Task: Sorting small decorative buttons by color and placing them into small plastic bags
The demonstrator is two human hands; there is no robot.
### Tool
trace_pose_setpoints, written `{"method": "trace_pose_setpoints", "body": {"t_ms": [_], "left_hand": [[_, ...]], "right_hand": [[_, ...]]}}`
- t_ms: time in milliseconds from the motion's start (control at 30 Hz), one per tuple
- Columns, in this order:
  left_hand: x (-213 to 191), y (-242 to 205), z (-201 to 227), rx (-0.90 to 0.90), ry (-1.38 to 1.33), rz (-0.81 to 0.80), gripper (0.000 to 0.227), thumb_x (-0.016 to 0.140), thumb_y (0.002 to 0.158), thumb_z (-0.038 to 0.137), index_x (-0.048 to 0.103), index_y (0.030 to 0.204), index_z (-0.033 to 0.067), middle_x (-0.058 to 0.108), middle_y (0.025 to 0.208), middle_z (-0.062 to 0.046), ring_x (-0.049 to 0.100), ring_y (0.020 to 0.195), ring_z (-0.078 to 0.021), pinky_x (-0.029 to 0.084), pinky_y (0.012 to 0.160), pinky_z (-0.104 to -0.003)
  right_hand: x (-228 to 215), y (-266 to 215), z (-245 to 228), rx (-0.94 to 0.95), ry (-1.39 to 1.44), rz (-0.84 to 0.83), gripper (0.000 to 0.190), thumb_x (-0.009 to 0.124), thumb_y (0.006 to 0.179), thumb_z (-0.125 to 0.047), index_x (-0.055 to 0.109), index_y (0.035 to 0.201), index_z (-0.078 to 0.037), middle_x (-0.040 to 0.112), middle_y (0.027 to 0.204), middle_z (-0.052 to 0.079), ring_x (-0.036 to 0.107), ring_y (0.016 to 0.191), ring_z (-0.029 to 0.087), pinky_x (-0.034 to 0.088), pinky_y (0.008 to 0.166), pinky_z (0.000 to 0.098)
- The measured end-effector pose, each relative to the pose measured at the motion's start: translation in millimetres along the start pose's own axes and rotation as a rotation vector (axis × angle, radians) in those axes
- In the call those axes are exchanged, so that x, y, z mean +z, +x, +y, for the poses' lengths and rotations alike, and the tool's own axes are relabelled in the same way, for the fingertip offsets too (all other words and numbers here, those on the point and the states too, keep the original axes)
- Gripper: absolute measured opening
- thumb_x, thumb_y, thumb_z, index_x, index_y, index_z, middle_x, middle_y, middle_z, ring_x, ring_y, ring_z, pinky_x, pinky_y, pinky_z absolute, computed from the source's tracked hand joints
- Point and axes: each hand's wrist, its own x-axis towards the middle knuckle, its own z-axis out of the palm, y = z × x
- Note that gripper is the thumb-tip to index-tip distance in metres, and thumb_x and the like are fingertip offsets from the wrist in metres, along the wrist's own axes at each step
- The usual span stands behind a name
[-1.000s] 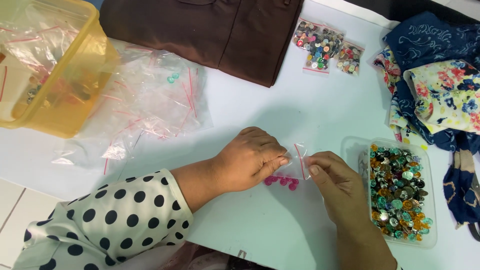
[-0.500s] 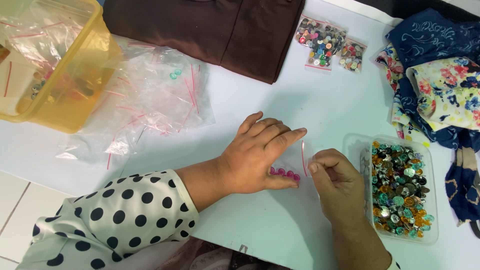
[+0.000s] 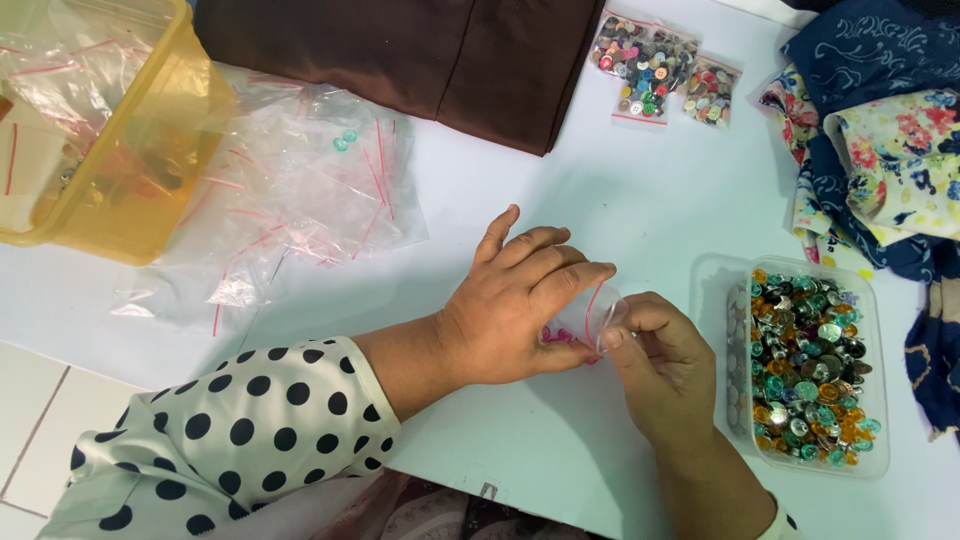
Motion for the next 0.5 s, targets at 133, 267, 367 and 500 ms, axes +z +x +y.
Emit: {"method": "trace_pose_setpoints", "body": {"t_ms": [133,267,367,500], "left_hand": [[-4,1,0,0.074,0.013,0.043,0.062,0.082,0.079,0.048,0.065,0.131,0.0179,0.068,0.112,0.0,0.06,0.125,-0.0297,0.019,0.123,-0.059],[-4,-1,0,0.127,0.055,0.055,0.063,0.083,0.081,0.037,0.061,0.137,0.0182,0.069,0.108,-0.001,0.062,0.125,-0.0311,0.02,0.125,-0.06],[-5,0,2,0.167,0.042,0.074,0.054,0.085,0.086,0.034,0.065,0.133,0.0169,0.07,0.102,0.001,0.065,0.12,-0.0302,0.018,0.125,-0.059],[-7,0,6,0.119,-0.016,0.022,0.058,0.086,0.086,0.039,0.062,0.133,0.017,0.072,0.107,-0.001,0.064,0.123,-0.0304,0.018,0.126,-0.06]], "right_hand": [[-5,1,1,0.04,-0.034,0.01,0.009,0.062,0.1,-0.017,0.063,0.102,-0.009,0.065,0.097,0.003,0.061,0.09,0.013,0.051,0.084,0.027],[-8,0,4,0.1,-0.04,0.066,0.01,0.069,0.095,-0.007,0.062,0.1,-0.01,0.064,0.099,0.002,0.06,0.094,0.013,0.051,0.084,0.0264],[-4,3,-3,0.067,-0.054,0.061,0.012,0.068,0.095,-0.001,0.061,0.097,-0.01,0.065,0.095,0.002,0.06,0.093,0.012,0.052,0.086,0.0254],[-7,2,-5,0.024,-0.063,0.007,0.009,0.065,0.097,-0.001,0.06,0.098,-0.009,0.065,0.096,0.003,0.062,0.093,0.014,0.053,0.086,0.0272]]}}
